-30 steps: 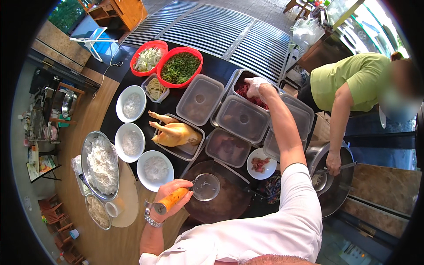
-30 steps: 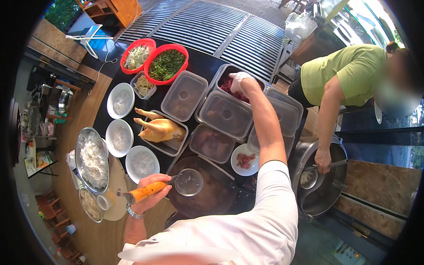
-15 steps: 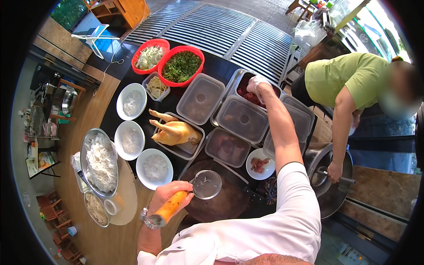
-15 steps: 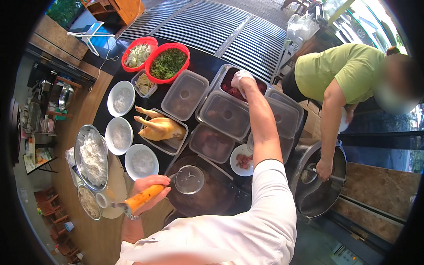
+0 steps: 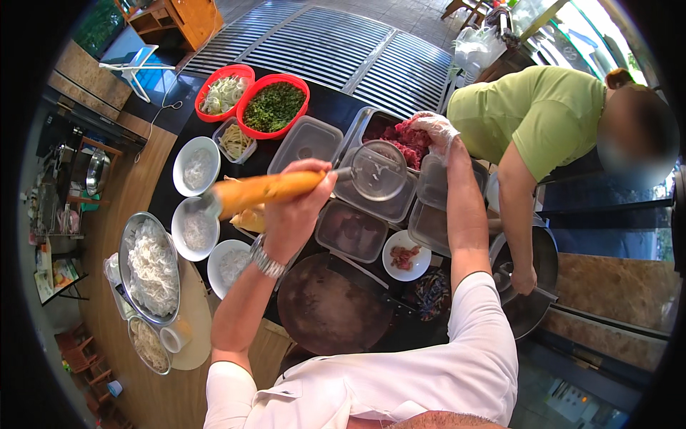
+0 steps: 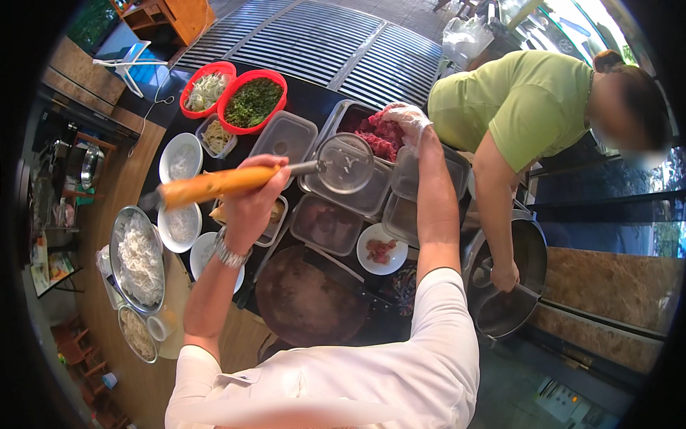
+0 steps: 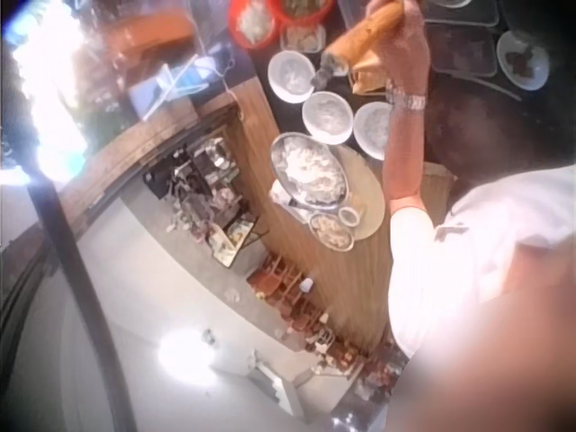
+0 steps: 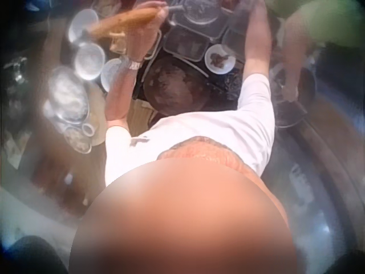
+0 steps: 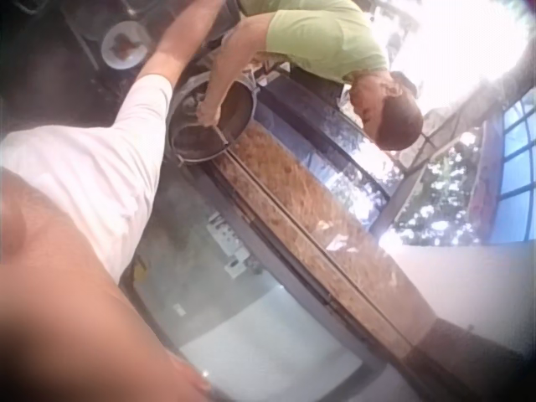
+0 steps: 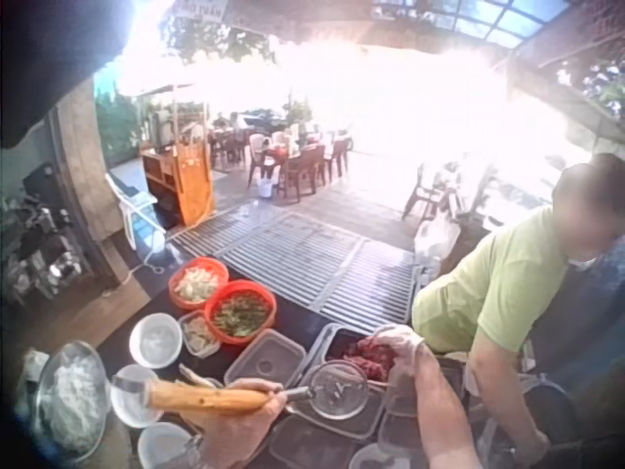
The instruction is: The person assembles bowls of noodle soup by adding noodles, sliced meat, and vegetables, then ladles hot broth over the ingredients. They handle bowls, containers, and a ladle while working at a food stall counter.
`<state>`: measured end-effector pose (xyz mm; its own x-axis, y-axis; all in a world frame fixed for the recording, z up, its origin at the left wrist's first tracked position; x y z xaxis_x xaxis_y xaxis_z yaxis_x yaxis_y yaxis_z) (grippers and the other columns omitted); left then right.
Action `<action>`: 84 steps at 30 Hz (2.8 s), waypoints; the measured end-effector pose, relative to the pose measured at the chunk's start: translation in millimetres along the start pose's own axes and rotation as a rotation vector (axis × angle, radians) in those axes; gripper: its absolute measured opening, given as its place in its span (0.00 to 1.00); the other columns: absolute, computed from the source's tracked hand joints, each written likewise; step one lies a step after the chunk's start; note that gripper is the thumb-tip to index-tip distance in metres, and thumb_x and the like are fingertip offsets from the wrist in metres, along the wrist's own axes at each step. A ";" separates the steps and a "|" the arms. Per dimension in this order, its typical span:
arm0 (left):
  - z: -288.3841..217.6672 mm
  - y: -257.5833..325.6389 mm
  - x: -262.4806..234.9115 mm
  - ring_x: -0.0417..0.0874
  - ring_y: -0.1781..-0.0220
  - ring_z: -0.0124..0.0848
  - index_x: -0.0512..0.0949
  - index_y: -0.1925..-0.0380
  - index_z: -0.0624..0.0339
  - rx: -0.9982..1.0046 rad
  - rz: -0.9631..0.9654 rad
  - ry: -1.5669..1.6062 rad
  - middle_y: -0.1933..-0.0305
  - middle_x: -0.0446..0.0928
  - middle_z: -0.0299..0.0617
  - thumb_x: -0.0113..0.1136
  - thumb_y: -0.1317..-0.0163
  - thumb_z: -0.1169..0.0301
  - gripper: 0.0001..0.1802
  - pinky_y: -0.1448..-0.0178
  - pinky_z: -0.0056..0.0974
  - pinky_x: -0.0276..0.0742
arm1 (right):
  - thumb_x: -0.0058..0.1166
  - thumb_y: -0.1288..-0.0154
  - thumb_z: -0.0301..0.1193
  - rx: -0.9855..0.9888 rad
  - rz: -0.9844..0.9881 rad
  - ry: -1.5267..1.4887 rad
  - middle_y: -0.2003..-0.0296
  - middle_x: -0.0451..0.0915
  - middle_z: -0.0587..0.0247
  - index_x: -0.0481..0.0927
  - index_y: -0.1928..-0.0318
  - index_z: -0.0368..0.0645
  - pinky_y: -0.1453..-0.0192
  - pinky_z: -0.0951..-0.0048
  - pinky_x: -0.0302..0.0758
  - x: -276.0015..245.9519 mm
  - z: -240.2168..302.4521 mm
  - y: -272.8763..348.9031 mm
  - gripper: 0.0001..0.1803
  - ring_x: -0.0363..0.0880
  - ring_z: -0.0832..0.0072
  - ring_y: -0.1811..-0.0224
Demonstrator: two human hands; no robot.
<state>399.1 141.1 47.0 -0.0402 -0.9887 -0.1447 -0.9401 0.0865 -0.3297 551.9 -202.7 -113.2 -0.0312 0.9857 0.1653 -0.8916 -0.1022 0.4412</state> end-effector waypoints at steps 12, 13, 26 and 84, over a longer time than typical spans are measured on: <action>57.2 -28.5 60.2 0.79 0.67 0.14 0.83 0.55 0.67 -0.227 -0.068 0.308 0.65 0.83 0.32 0.69 0.35 0.76 0.10 0.65 0.22 0.74 | 0.72 0.43 0.27 0.029 0.245 0.471 0.64 0.87 0.63 0.85 0.59 0.42 0.66 0.80 0.77 83.5 52.7 68.9 0.12 0.81 0.81 0.70; 59.3 -27.0 62.1 0.79 0.67 0.14 0.83 0.55 0.67 -0.257 -0.069 0.310 0.65 0.83 0.32 0.69 0.35 0.76 0.10 0.64 0.22 0.74 | 0.74 0.41 0.31 0.123 0.320 0.397 0.61 0.87 0.64 0.86 0.55 0.42 0.61 0.78 0.80 94.2 39.8 73.3 0.15 0.83 0.81 0.64; 56.0 -15.1 38.5 0.79 0.64 0.14 0.82 0.54 0.65 -0.261 -0.062 0.326 0.63 0.83 0.32 0.69 0.34 0.77 0.10 0.61 0.22 0.74 | 0.57 0.40 0.32 0.079 -0.058 1.835 0.46 0.85 0.50 0.88 0.49 0.52 0.39 0.57 0.81 21.0 -48.7 -7.0 0.18 0.85 0.56 0.44; -144.4 298.0 126.5 0.81 0.44 0.37 0.76 0.44 0.65 0.312 1.358 0.431 0.41 0.78 0.45 0.68 0.39 0.82 0.22 0.37 0.40 0.77 | 0.66 0.37 0.50 -0.657 -1.040 0.542 0.64 0.85 0.52 0.83 0.64 0.44 0.56 0.55 0.78 249.7 -36.7 675.5 0.21 0.86 0.56 0.58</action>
<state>64.9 24.1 65.2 -0.9683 -0.0800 -0.2367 0.0117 0.9318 -0.3629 -74.7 -20.7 193.7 0.7508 0.5099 -0.4199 -0.6556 0.6528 -0.3794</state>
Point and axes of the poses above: each hand's wrist, its own y-axis away from the middle knuckle, its own x-axis out of the palm, z = x × y, the point moved 7 cm from there along -y, towards the middle knuckle
